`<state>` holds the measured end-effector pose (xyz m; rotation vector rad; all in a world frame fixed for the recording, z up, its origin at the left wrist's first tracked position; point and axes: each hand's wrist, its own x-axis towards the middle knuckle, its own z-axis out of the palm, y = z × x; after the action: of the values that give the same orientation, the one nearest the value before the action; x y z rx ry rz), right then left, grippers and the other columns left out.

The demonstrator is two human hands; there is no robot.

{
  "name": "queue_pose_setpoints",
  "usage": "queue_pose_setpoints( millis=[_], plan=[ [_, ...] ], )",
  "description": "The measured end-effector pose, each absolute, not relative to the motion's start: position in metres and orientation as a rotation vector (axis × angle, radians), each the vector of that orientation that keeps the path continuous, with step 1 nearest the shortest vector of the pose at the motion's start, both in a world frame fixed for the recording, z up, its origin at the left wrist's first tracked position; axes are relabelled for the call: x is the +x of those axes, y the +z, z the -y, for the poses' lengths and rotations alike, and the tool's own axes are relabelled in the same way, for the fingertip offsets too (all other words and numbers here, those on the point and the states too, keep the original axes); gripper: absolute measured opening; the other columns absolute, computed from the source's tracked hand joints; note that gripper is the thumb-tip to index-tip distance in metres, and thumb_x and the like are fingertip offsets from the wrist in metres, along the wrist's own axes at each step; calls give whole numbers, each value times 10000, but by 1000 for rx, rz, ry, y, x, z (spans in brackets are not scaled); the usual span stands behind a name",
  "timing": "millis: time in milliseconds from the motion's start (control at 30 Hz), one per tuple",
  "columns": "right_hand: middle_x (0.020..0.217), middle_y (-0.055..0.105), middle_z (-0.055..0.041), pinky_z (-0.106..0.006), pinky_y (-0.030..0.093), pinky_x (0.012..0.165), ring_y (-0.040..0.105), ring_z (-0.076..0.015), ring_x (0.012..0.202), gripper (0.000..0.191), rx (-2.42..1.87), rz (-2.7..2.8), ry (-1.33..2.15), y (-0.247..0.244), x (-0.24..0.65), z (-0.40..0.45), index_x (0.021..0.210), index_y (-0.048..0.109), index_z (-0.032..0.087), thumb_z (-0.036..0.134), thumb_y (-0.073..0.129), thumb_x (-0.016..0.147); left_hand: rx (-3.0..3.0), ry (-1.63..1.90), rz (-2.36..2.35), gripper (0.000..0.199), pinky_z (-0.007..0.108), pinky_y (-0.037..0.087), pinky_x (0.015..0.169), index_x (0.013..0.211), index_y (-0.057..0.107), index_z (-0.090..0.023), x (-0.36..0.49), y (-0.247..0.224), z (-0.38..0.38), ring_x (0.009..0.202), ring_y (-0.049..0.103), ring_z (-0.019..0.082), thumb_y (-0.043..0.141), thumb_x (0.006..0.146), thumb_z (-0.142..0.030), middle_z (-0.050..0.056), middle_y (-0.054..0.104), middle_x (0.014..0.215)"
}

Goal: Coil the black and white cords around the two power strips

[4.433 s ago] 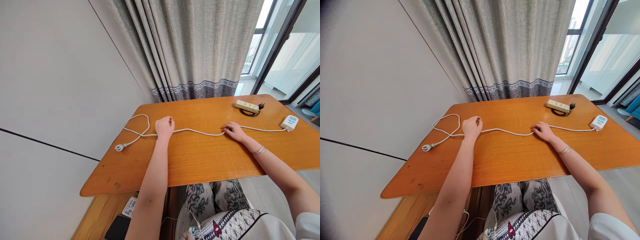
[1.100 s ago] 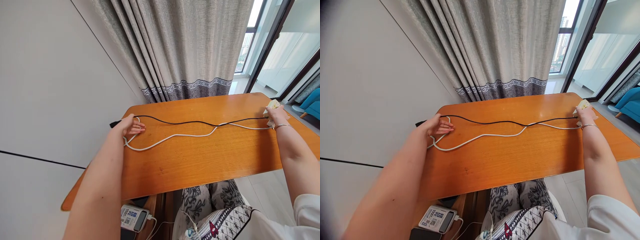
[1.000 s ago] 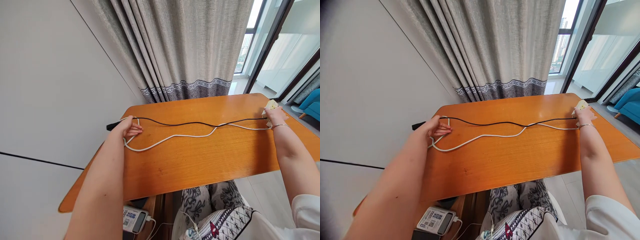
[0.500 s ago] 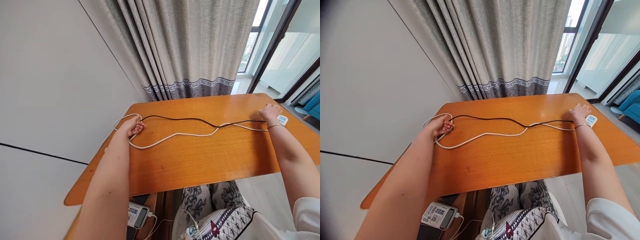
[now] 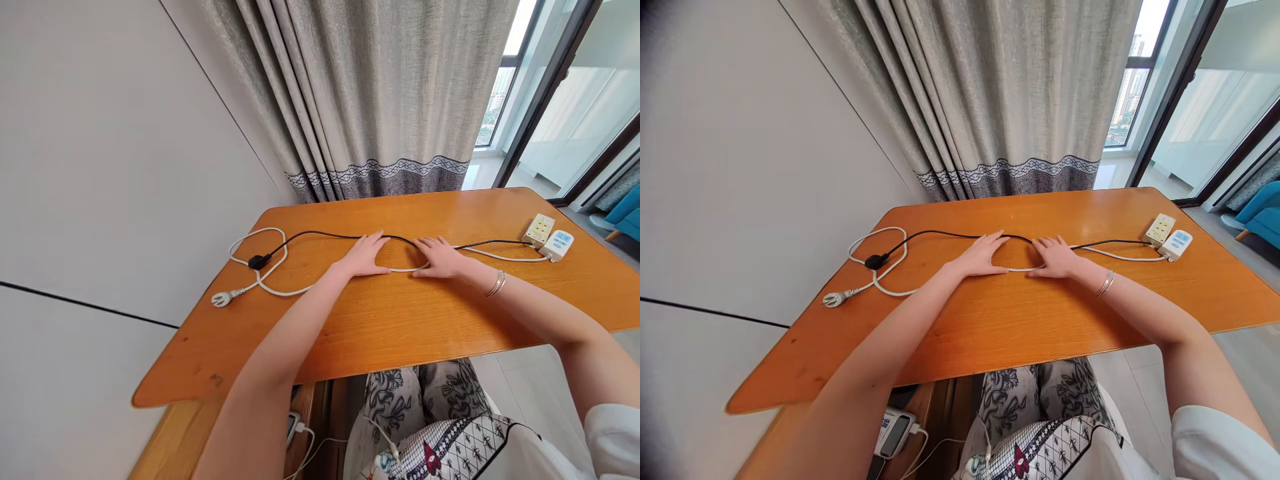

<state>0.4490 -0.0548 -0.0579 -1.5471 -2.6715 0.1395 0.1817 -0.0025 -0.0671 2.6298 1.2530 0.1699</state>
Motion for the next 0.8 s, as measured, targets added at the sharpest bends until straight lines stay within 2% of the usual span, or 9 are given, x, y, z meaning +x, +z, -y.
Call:
queue_pose_setpoints(
  millis=[67,167,267,333,367,467,600,733,800],
  plan=[
    [1540,456,-286,-544,354,1173,463,-421,1414,966,-1638,2690,154,-59,433,57,1587,330,49,614,674,883,2650,128,-1253,1089,524,142,1289,1601,315,-124,185,-71,1,1590,199,353,730,742,-648,222,196,1707],
    [1430,543,-280,-439,440,1093,555,-380,1319,871,-1750,2631,143,-58,420,53,1581,324,38,490,673,924,2690,97,-1265,1067,522,138,1288,1602,322,-133,183,-76,-5,1590,199,352,673,774,-706,216,214,1703],
    [1314,620,-235,-362,494,992,645,-321,1189,620,-1737,2661,199,-57,413,50,1487,474,82,374,628,962,2738,102,-1293,933,526,166,1276,1554,406,-119,178,-80,-9,1539,332,348,606,850,-697,220,378,1637],
    [1227,668,-206,-357,496,966,667,-305,1127,401,-1698,2710,204,-59,410,50,1354,602,103,270,543,995,2809,133,-1276,744,501,269,1232,1446,534,-116,175,-83,-10,1423,493,332,567,916,-636,210,553,1505],
    [1210,675,-204,-365,486,979,661,-306,1131,352,-1678,2725,193,-60,408,50,1305,633,100,219,498,1002,2853,140,-1262,641,479,339,1182,1362,599,-115,174,-84,-9,1338,564,323,552,943,-598,202,625,1410],
    [1227,664,-214,-383,446,1037,623,-311,1181,342,-1630,2740,153,-64,405,52,1248,651,70,112,440,982,2988,80,-1237,417,407,471,971,1108,689,-121,174,-85,-7,1114,652,301,520,996,-486,183,706,1146],
    [1252,648,-210,-367,449,1033,617,-297,1172,293,-1597,2716,154,-66,404,57,1201,649,62,102,513,945,3032,14,-1218,273,339,476,838,968,665,-149,176,-85,0,995,663,259,531,1009,-383,145,702,1016],
    [1293,652,-182,-330,462,1006,626,-264,1187,339,-1565,2651,192,-58,397,64,1305,570,92,217,564,990,2931,90,-1349,252,314,456,718,996,642,-163,179,-80,8,886,690,245,500,1023,-370,122,725,1001],
    [1270,674,-175,-323,485,933,663,-252,1126,336,-1578,2609,205,-48,392,66,1339,536,110,247,501,1034,2898,149,-1398,275,316,441,682,1027,634,-172,180,-73,10,862,700,255,458,1037,-383,120,736,996]
  ],
)
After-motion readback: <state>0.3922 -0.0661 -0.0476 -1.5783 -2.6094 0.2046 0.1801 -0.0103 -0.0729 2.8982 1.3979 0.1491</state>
